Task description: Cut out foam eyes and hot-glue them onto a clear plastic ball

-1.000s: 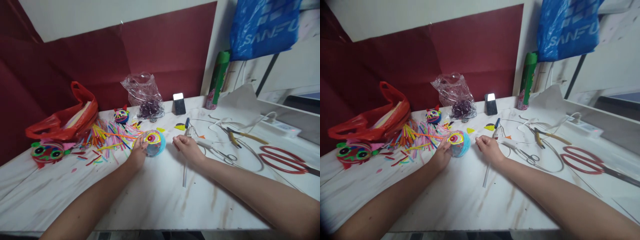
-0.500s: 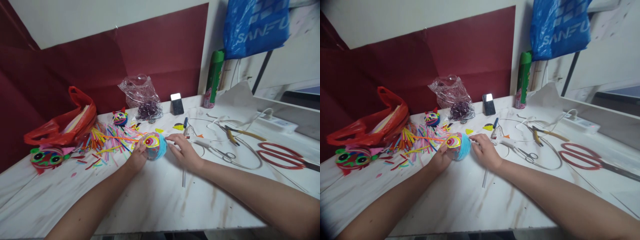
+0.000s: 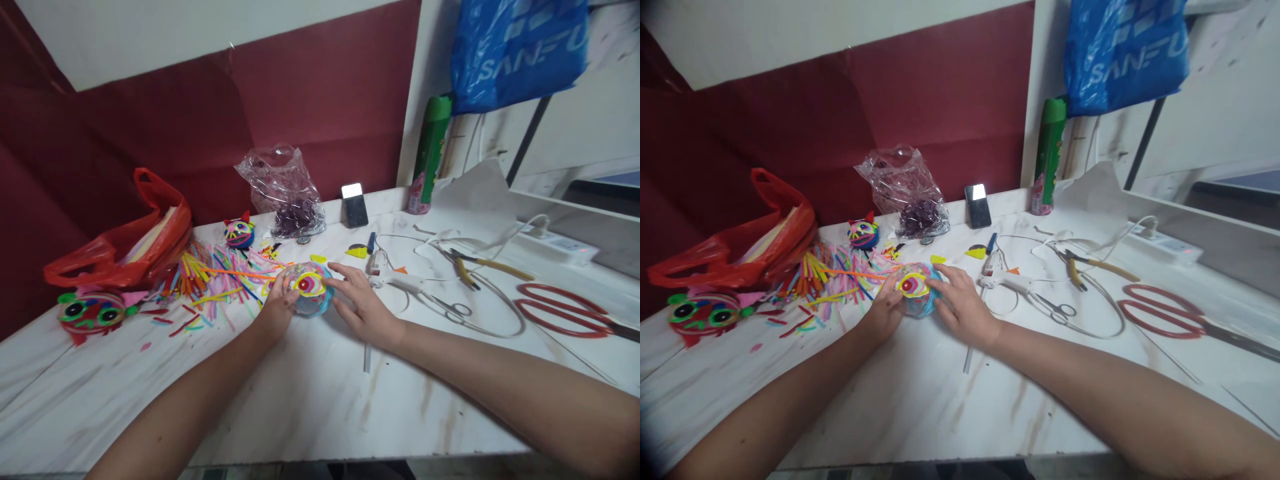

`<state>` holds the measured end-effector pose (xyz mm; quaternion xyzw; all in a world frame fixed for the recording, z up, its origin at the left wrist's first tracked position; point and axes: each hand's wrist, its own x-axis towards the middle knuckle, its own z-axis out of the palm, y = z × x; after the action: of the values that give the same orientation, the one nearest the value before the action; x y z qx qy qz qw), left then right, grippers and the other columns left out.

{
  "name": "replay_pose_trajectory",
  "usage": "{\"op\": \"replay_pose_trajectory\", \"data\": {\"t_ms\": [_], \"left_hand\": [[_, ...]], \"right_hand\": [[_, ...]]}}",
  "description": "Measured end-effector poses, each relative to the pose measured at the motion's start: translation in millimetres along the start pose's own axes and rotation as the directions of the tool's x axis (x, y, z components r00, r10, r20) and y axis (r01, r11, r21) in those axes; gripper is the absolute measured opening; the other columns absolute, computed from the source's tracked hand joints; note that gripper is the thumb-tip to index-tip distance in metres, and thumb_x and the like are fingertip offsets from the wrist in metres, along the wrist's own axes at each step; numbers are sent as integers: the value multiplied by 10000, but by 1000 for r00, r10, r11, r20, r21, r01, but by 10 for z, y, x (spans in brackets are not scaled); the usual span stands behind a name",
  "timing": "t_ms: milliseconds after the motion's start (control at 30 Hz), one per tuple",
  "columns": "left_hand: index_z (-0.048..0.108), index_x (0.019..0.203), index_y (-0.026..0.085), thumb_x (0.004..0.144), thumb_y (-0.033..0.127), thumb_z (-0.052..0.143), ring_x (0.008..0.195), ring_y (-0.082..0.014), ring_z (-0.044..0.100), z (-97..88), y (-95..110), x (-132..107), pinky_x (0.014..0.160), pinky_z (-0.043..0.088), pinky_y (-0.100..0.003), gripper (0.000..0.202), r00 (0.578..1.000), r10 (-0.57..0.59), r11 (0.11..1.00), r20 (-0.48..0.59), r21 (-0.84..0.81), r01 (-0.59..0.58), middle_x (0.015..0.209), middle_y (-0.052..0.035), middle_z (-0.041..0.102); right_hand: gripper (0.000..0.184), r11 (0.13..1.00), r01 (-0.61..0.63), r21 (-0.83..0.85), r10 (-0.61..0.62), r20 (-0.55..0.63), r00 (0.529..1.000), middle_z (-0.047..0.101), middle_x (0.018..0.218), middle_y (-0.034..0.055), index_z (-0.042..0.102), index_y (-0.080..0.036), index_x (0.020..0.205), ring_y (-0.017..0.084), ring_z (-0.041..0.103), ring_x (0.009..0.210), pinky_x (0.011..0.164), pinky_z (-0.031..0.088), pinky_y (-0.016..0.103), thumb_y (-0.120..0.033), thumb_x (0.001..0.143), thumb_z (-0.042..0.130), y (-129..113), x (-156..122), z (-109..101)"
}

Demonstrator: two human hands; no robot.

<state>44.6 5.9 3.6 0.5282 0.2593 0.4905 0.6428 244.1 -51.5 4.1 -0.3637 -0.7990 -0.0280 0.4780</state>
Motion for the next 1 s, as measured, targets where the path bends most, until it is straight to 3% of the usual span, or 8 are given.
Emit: {"op": "replay_pose_trajectory", "data": {"t_ms": [300,600,767,1000], "left_hand": [[425,1305,237,592,279,792,1193,-267,525,15,46,-49,1002,431,-381,803,988,67,940,-137,339,-17,1325,-82,517],[441,1281,222,565,248,783,1152,-269,539,121,60,-64,985,434,-393,794,978,105,920,-182,392,-26,1279,-89,520],[460,1232,220,562,248,769,1171,-275,516,185,91,-72,974,432,-389,739,962,132,914,-241,404,-24,1286,-95,509],[484,1238,220,542,210,787,1222,-283,477,237,44,-104,1025,392,-392,759,950,203,859,-238,509,-56,1310,-89,490]], "right_hand": [[442,999,-38,-37,39,21,999,496,1349,153,533,-243,1290,296,433,1250,994,404,563,-133,870,456,68,-5,36],[528,990,-21,-141,32,76,997,463,1384,170,480,-234,1366,316,413,1240,962,420,565,-107,854,451,93,-35,85],[454,991,46,-124,-40,50,998,520,1323,147,523,-253,1313,300,445,1209,961,424,536,-143,876,476,55,-24,56],[284,996,55,-73,-55,-5,998,631,1116,122,608,-266,1188,257,558,1019,852,487,453,-248,932,488,60,17,71]]}}
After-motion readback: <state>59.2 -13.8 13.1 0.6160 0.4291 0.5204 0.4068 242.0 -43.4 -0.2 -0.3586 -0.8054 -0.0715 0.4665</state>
